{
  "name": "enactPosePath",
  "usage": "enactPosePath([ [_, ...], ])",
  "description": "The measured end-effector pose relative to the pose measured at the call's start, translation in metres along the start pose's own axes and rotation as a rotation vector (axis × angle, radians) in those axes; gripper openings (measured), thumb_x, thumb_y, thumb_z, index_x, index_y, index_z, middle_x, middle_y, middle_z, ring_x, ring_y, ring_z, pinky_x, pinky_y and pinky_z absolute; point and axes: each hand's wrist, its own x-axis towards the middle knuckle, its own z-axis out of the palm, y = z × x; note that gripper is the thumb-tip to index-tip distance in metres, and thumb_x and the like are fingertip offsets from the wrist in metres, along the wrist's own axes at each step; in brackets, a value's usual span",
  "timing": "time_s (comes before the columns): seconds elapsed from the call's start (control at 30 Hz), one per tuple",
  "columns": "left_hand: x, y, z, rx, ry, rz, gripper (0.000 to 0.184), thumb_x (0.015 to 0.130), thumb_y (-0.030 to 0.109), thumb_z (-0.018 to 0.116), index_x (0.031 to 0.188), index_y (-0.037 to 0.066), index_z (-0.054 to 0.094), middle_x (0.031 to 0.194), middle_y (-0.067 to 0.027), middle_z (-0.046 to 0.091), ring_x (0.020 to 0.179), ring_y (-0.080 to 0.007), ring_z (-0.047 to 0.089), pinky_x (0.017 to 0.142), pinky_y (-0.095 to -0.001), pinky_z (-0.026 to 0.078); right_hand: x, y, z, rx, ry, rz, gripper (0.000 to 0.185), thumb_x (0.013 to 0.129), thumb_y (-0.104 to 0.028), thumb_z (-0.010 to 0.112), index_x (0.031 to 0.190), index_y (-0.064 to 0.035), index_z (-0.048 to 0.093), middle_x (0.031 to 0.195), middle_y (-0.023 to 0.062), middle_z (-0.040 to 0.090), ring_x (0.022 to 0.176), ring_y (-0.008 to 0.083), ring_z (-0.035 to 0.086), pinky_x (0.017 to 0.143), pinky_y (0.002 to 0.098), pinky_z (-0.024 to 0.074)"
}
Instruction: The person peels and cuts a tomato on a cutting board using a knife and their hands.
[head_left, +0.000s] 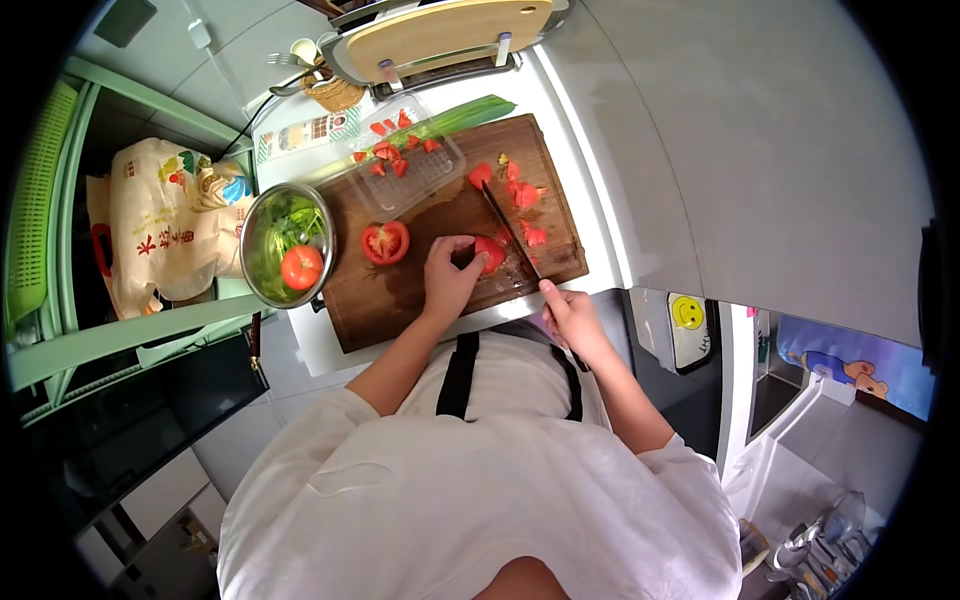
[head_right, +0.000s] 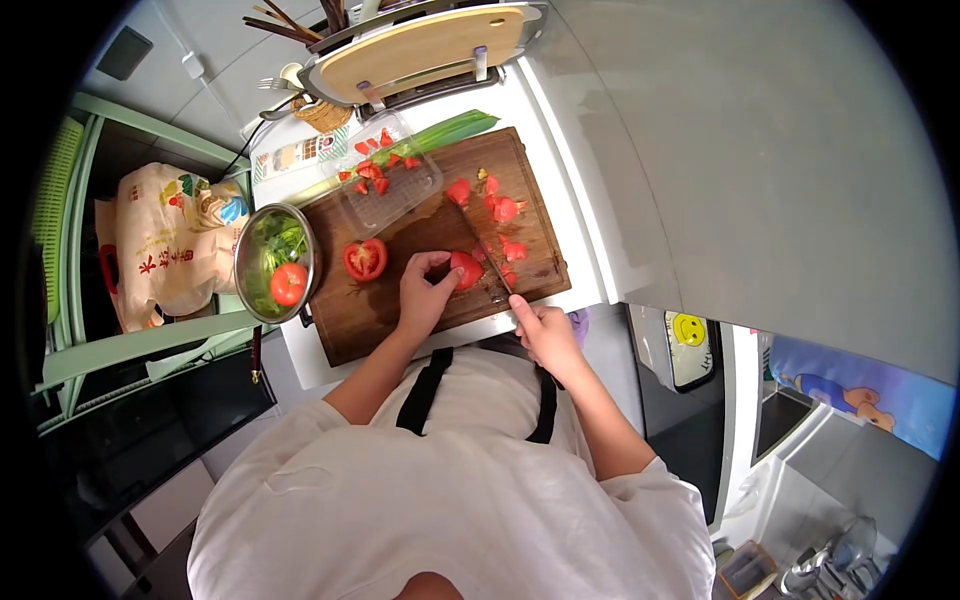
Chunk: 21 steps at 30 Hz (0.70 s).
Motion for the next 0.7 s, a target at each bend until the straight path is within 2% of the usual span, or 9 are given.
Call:
enactPosePath([
  [0.1,-0.002,-0.004,0.005,-0.015,-0.005,0.038,0.029,0.074,0.009,0.079,0.099,0.0,0.065,0.095,-0.0109,0.061,0.088,-0.0227,0.062,0.081,-0.0328,0.05,-0.019,0.0,0.003,-0.053,0.004,-0.082,0.061,0.096,-0.053,0.056,0.063,-0.0018,0.058,0.052,0.0018,0.049,0.05,0.0133,0.048,0.051,0.0289,0.0401],
  [0.13,-0.002,-0.004,0.004,-0.016,-0.005,0.046,0.03,0.074,0.008,0.079,0.099,0.0,0.065,0.095,-0.011,0.061,0.088,-0.0227,0.062,0.081,-0.0327,0.05,-0.022,0.005,0.008,-0.111,0.028,-0.173,0.061,0.096,-0.051,0.057,0.065,0.0022,0.059,0.051,0.0075,0.051,0.049,0.0186,0.048,0.052,0.0333,0.0416],
  [0.23,-0.003,-0.009,0.003,0.005,0.011,0.06,0.027,0.074,0.005,0.076,0.096,0.0,0.061,0.091,-0.0105,0.058,0.085,-0.0228,0.06,0.078,-0.0319,0.049,-0.029,0.013,0.019,-0.268,0.087,-0.255,0.06,0.095,-0.048,0.059,0.069,0.0062,0.06,0.052,0.0152,0.052,0.049,0.0265,0.048,0.054,0.0386,0.0427],
  [0.27,-0.004,-0.013,0.003,-0.009,-0.004,0.026,0.027,0.073,0.004,0.075,0.095,0.0,0.06,0.09,-0.0103,0.057,0.083,-0.0229,0.059,0.077,-0.0319,0.049,-0.032,0.011,0.02,-0.256,0.081,-0.246,0.059,0.094,-0.047,0.06,0.073,0.0082,0.061,0.055,0.0205,0.051,0.051,0.0324,0.049,0.056,0.0422,0.0436],
  [0.33,-0.003,-0.017,0.004,-0.034,-0.039,-0.044,0.026,0.072,0.002,0.073,0.093,0.0,0.057,0.087,-0.0099,0.054,0.08,-0.023,0.057,0.074,-0.0319,0.048,-0.036,0.007,0.023,-0.248,0.085,-0.221,0.059,0.094,-0.047,0.06,0.074,0.0078,0.062,0.055,0.0208,0.052,0.051,0.0323,0.051,0.057,0.0415,0.0443],
  [0.43,-0.003,-0.013,0.004,-0.034,-0.032,0.025,0.027,0.071,0.0,0.072,0.092,0.0,0.055,0.085,-0.0101,0.051,0.078,-0.0229,0.055,0.071,-0.0319,0.047,-0.037,0.009,0.024,-0.259,0.087,-0.208,0.058,0.094,-0.048,0.06,0.076,0.0076,0.064,0.056,0.0221,0.054,0.053,0.0342,0.053,0.058,0.0417,0.0453],
  [0.53,-0.003,-0.011,0.0,0.021,-0.067,-0.013,0.028,0.071,0.001,0.073,0.092,-0.001,0.054,0.087,-0.0113,0.05,0.078,-0.0232,0.055,0.071,-0.0318,0.047,-0.037,0.011,0.026,-0.276,0.097,-0.231,0.058,0.094,-0.048,0.06,0.077,0.0076,0.065,0.059,0.0237,0.056,0.055,0.0374,0.055,0.059,0.0429,0.046],
  [0.7,-0.003,-0.032,0.005,-0.062,-0.065,-0.035,0.028,0.07,-0.003,0.069,0.09,-0.001,0.05,0.084,-0.0111,0.047,0.076,-0.0227,0.051,0.069,-0.0303,0.045,-0.043,0.002,0.029,-0.33,0.095,-0.225,0.059,0.094,-0.049,0.059,0.08,0.0077,0.066,0.064,0.0262,0.059,0.06,0.0414,0.059,0.061,0.0446,0.0474],
])
